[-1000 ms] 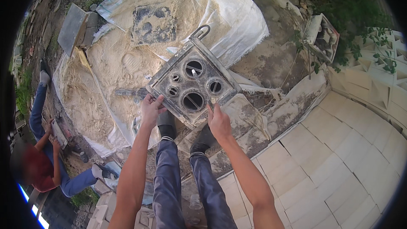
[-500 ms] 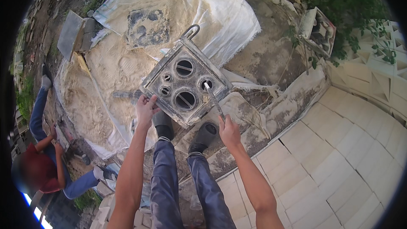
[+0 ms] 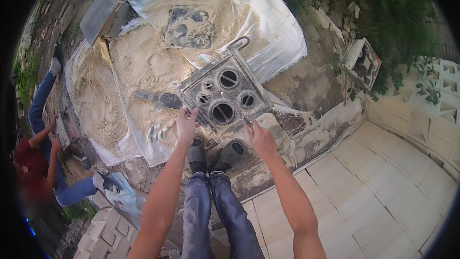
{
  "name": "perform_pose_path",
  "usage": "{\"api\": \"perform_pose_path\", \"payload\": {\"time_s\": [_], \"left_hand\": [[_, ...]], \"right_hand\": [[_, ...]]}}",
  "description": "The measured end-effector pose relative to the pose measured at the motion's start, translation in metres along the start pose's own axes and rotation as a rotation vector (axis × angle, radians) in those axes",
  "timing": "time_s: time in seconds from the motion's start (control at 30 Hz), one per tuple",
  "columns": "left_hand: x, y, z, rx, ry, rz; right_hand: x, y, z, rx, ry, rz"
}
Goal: The person cleans a metal mold with circular holes using a trowel and their hands. They scrape the interior and exterior surfaces of the mold to remove debris and then wipe the surface with their hands.
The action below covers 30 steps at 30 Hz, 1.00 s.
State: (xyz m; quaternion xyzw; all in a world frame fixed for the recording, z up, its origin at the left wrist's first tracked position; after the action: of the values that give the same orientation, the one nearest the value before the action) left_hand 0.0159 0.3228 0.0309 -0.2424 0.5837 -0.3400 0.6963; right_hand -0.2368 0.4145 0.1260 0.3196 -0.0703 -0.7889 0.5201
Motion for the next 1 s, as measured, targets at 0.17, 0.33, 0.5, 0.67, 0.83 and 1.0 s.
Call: {"api": "perform_pose_path", "payload": {"time_s": [0.17, 0.33, 0.5, 0.67, 0.83, 1.0], "left_hand": [[-0.039, 0.044, -0.021, 0.058, -0.062, 0.048], [-0.054, 0.049, -0.034, -0.198, -0.288, 0.189], [-0.065, 0.034, -0.049, -0.323, -0.428, 0.116], [-0.065, 0.038, -0.037, -0.14, -0.526, 0.096], [-0.072, 0.044, -0.037, -0.21, -0.603, 0.109], [-0.073, 0.027, -0.046, -0.28, -0.583, 0.104]], "right_hand": [[0.021, -0.003, 0.022, -0.211, 0.086, 0.102], [0.029, 0.02, 0.044, -0.113, 0.08, 0.307], [0.056, 0.01, 0.038, -0.281, 0.209, 0.314], [0.071, 0.016, 0.048, -0.11, 0.225, 0.539], [0.084, 0.012, 0.046, -0.221, 0.307, 0.559], [0.087, -0.009, 0.051, -0.159, 0.296, 0.564]]}}
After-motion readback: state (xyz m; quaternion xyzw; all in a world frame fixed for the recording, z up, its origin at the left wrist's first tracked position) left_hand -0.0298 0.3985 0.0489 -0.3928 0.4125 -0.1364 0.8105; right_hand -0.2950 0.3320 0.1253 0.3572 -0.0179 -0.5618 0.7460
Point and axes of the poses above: each hand's wrist, its own x-axis towards the middle knuckle, its own z-axis out of the back of the hand, y = z × x, the point moved 7 cm from there along x, towards the middle knuckle, and after that the axes turned 4 degrees about -z, right-handed, at the moved point
